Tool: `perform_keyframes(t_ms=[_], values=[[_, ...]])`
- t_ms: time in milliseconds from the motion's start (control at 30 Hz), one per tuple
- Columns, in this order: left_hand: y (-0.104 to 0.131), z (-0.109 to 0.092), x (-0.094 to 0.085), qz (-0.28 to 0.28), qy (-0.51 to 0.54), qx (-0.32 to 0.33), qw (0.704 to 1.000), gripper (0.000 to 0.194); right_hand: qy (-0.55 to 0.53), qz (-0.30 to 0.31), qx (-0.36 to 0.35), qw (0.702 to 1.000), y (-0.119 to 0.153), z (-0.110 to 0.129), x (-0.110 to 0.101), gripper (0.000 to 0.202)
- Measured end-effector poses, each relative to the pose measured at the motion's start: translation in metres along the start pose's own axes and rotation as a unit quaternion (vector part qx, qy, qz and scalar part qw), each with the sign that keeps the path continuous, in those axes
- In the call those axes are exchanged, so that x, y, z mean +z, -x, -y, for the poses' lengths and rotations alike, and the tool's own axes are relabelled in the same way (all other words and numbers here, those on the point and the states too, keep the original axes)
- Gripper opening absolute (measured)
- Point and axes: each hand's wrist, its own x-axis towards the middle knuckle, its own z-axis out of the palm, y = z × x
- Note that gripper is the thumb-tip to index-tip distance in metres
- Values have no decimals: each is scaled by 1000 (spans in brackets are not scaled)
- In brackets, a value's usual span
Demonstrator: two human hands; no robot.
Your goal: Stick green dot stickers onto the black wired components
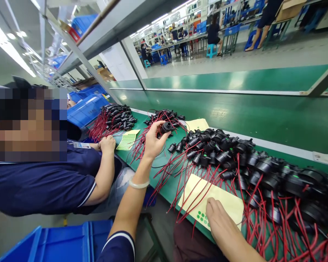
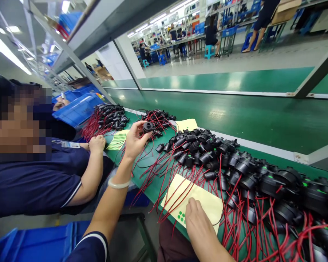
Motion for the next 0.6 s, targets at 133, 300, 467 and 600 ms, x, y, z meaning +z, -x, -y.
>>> perform_keyframes(t_ms=[133,300,467,600], values=[[18,-36,-28,-25,29,36,999,34,-31,-22,-28,999,0,-4,-1,34],[57,-86,-47,-15,27,11,999,34,-119,-47,-75,989,-19,-8,-38,20],[95,-134,-42,72,10,-27,997,33,-245,-103,-107,958,-52,7,-132,10],[108,-158,-34,128,6,-19,992,32,-232,-140,-162,949,-62,23,-175,12]])
